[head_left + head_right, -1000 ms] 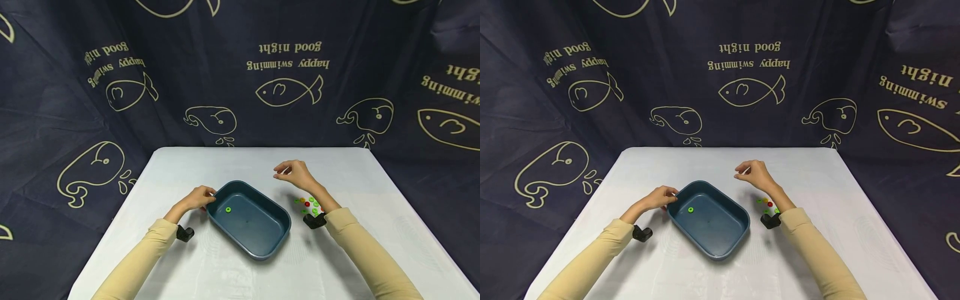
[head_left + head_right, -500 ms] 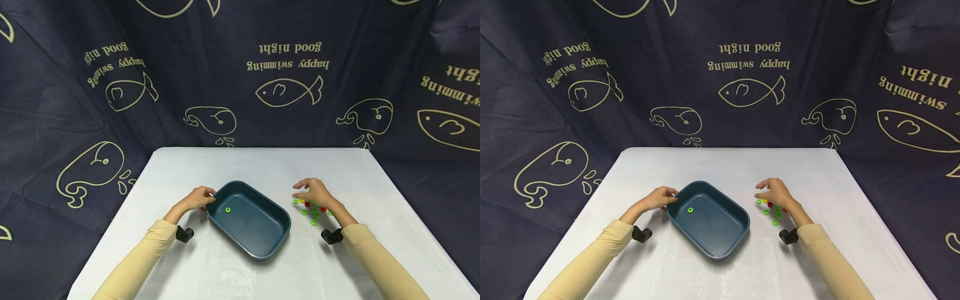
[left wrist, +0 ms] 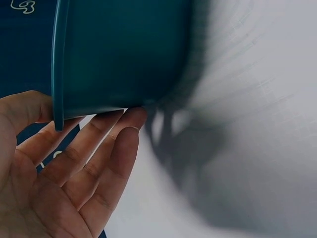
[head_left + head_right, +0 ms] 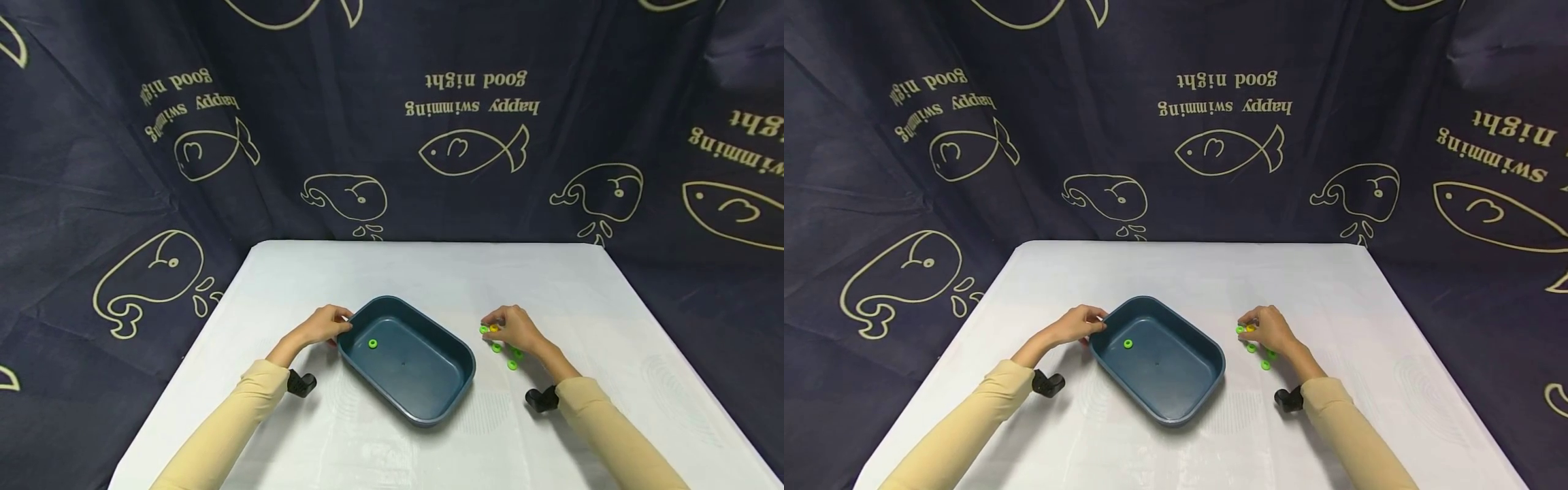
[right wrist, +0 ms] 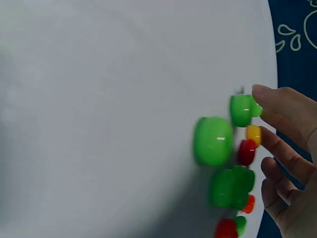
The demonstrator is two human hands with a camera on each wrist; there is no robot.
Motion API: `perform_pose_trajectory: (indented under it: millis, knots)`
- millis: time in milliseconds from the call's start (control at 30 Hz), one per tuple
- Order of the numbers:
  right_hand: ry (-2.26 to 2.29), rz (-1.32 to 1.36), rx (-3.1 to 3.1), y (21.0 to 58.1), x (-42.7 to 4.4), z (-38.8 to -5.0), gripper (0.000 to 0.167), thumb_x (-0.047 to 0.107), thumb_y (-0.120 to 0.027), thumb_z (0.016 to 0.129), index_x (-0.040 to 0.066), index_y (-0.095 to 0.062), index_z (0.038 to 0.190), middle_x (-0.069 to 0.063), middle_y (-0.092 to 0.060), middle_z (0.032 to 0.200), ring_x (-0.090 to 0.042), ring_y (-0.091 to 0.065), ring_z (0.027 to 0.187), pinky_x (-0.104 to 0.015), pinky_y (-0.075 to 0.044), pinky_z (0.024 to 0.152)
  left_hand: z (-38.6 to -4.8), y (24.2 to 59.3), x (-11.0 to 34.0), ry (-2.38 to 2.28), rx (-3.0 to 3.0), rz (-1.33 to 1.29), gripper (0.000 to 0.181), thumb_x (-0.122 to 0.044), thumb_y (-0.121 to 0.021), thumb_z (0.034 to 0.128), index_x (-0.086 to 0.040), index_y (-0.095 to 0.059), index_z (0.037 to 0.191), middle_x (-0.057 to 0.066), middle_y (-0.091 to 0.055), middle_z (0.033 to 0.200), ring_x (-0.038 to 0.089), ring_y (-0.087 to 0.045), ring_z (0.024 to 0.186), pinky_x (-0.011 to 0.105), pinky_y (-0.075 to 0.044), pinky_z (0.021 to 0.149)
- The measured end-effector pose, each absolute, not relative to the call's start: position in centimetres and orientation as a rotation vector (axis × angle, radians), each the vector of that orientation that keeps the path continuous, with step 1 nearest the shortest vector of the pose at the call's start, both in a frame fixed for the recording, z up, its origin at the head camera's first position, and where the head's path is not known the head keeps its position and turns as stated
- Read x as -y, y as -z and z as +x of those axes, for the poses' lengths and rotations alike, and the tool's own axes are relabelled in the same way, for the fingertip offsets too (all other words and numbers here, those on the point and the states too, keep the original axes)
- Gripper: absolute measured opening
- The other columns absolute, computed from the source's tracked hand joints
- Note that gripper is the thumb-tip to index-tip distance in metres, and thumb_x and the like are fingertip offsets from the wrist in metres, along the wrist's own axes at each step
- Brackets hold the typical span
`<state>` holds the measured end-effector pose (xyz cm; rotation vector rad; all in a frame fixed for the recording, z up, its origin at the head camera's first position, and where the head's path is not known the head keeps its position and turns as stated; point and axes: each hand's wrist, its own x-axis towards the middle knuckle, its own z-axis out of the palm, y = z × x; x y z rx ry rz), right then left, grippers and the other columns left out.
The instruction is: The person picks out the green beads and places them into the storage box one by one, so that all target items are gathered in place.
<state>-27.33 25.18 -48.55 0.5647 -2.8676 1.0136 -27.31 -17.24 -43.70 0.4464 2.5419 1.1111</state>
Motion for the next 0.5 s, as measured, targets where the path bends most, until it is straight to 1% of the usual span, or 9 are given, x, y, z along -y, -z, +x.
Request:
perform_pose_trajectory:
  millis: [67, 233, 300, 400, 500]
  knots:
    - [-0.989, 0.564, 2.851, 48.96, -25.19, -27.28, 0.025, 0.011, -0.08, 0.072, 0.003, -0.074, 0.095, -0.012, -0.071, 0.093, -0.027, -0.063, 0.086, -0.045, -0.052, 0.078, -27.25, 43.69, 17.16, -1.112, -2.544, 0.432, 0.032, -0.009, -0.054, 0.0918, 0.005, -0.059, 0.12, 0.026, -0.066, 0.102, 0.03, -0.068, 0.075, 0.04, -0.059, 0.058]
    - [-0.93, 0.563, 2.798, 49.52, -25.05, -27.21, 0.019, 0.009, -0.079, 0.072, 0.006, -0.076, 0.09, -0.009, -0.069, 0.089, -0.022, -0.06, 0.079, -0.043, -0.046, 0.08, -27.2, 43.86, 17.03, -1.109, -2.554, 0.427, 0.031, -0.008, -0.055, 0.0915, 0.005, -0.059, 0.12, 0.026, -0.067, 0.102, 0.031, -0.068, 0.077, 0.04, -0.059, 0.058]
    - [-0.92, 0.557, 2.792, 49.55, -25.0, -27.19, 0.018, 0.009, -0.079, 0.072, 0.006, -0.076, 0.089, -0.008, -0.069, 0.088, -0.022, -0.06, 0.078, -0.04, -0.045, 0.079, -27.21, 43.94, 17.03, -1.105, -2.558, 0.436, 0.031, -0.008, -0.055, 0.0914, 0.006, -0.059, 0.119, 0.026, -0.067, 0.101, 0.031, -0.068, 0.077, 0.039, -0.059, 0.058]
    - [-0.915, 0.539, 2.8, 49.31, -25.03, -27.17, 0.017, 0.01, -0.079, 0.073, 0.007, -0.076, 0.089, -0.008, -0.069, 0.088, -0.022, -0.058, 0.078, -0.035, -0.044, 0.073, -27.26, 43.95, 17.09, -1.109, -2.556, 0.431, 0.031, -0.008, -0.055, 0.0915, 0.005, -0.059, 0.12, 0.026, -0.067, 0.102, 0.03, -0.068, 0.076, 0.039, -0.059, 0.058]
    - [-0.925, 0.518, 2.799, 48.68, -25.06, -27.33, 0.017, 0.011, -0.079, 0.073, 0.007, -0.075, 0.089, -0.009, -0.069, 0.09, -0.026, -0.057, 0.08, -0.037, -0.047, 0.073, -27.3, 43.89, 17.23, -1.112, -2.546, 0.449, 0.032, -0.009, -0.054, 0.0921, 0.006, -0.058, 0.12, 0.026, -0.066, 0.102, 0.028, -0.068, 0.075, 0.039, -0.059, 0.058]
